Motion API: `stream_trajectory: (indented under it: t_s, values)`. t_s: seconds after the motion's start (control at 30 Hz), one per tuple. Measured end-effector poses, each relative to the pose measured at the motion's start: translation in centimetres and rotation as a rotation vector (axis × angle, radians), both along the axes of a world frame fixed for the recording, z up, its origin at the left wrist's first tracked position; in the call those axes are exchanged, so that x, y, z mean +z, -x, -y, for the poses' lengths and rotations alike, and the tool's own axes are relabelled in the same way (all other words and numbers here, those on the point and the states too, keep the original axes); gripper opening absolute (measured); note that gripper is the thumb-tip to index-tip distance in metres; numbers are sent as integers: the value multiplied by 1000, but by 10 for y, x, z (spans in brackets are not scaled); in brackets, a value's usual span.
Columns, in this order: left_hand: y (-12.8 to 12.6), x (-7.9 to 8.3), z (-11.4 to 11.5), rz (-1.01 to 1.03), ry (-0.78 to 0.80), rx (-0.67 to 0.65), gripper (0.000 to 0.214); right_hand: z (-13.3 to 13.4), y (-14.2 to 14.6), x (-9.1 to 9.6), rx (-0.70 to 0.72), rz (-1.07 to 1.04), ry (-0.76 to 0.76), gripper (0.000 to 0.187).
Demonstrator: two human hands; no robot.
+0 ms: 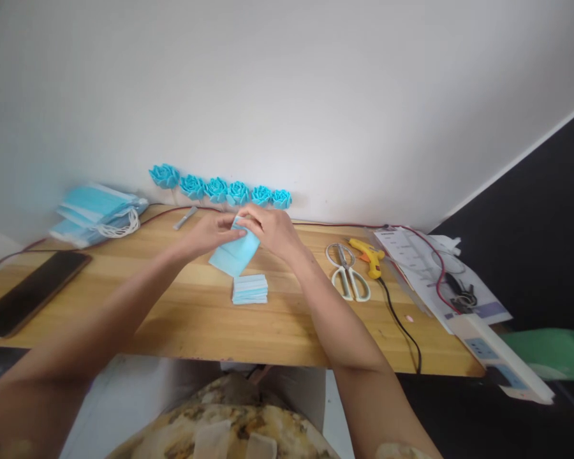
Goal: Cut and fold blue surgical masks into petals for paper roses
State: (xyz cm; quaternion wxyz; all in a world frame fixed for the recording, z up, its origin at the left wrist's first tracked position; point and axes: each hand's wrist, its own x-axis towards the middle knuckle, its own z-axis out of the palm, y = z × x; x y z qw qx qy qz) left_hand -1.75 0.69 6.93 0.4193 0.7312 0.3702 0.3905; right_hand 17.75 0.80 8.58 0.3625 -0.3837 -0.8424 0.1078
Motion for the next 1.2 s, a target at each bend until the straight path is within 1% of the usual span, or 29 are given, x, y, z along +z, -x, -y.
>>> stream_trajectory:
  t_s: [0.07, 0.13, 0.23, 0.27, 0.33, 0.4, 0.43, 0.53, 0.6, 0.7, 0.77, 0.83, 0.9, 0.97, 1.03, 1.07, 1.13, 1.17, 1.2]
  values:
    - [-7, -2, -2, 113, 48, 36, 24, 0, -1, 2, -17, -37, 20, 23]
    - [-12, -1, -2, 261, 83, 98, 28, -2, -2, 3, -29, -148, 67, 34]
    - [-17, 3, -1, 488, 106, 178, 34, -10, -3, 3, 34, -359, 242, 59]
    - [-17, 5, -2, 541, 112, 202, 35, -12, -3, 1, 70, -400, 319, 63]
    - [-17, 7, -4, 601, 121, 237, 33, -16, -1, -3, 129, -418, 457, 62]
    - [-16, 8, -7, 622, 123, 258, 30, -18, 2, -8, 148, -380, 543, 51]
    - [-16, 8, -8, 628, 120, 268, 29, -18, 4, -11, 143, -358, 560, 44]
    - [-15, 7, -11, 652, 104, 311, 27, -18, 10, -19, 61, -301, 528, 27]
    - [-16, 6, -12, 665, 95, 339, 27, -16, 15, -23, -19, -278, 489, 22]
    - [-23, 4, -12, 678, 102, 368, 26, -10, 23, -33, -98, -267, 475, 25]
    - [-31, 1, -12, 650, 92, 404, 23, -4, 29, -42, -98, -307, 495, 30]
    - [-40, -3, -11, 563, 13, 477, 24, 3, 33, -52, -70, -394, 530, 33]
    - [-47, -7, -11, 438, -114, 549, 29, 7, 31, -60, -68, -454, 578, 36]
    - [-52, -12, -12, 357, -203, 564, 30, 9, 20, -62, -63, -447, 628, 39]
    - [-54, -15, -13, 331, -219, 518, 27, 5, 1, -56, -19, -435, 631, 41]
    - [-54, -16, -14, 329, -218, 489, 24, 2, -10, -50, 15, -466, 588, 42]
    - [-54, -18, -15, 323, -221, 440, 22, -4, -31, -32, -16, -530, 445, 46]
    - [-54, -18, -14, 316, -227, 423, 21, -7, -39, -23, -49, -540, 373, 46]
    - [-55, -19, -14, 309, -234, 412, 22, -10, -45, -13, -71, -505, 316, 46]
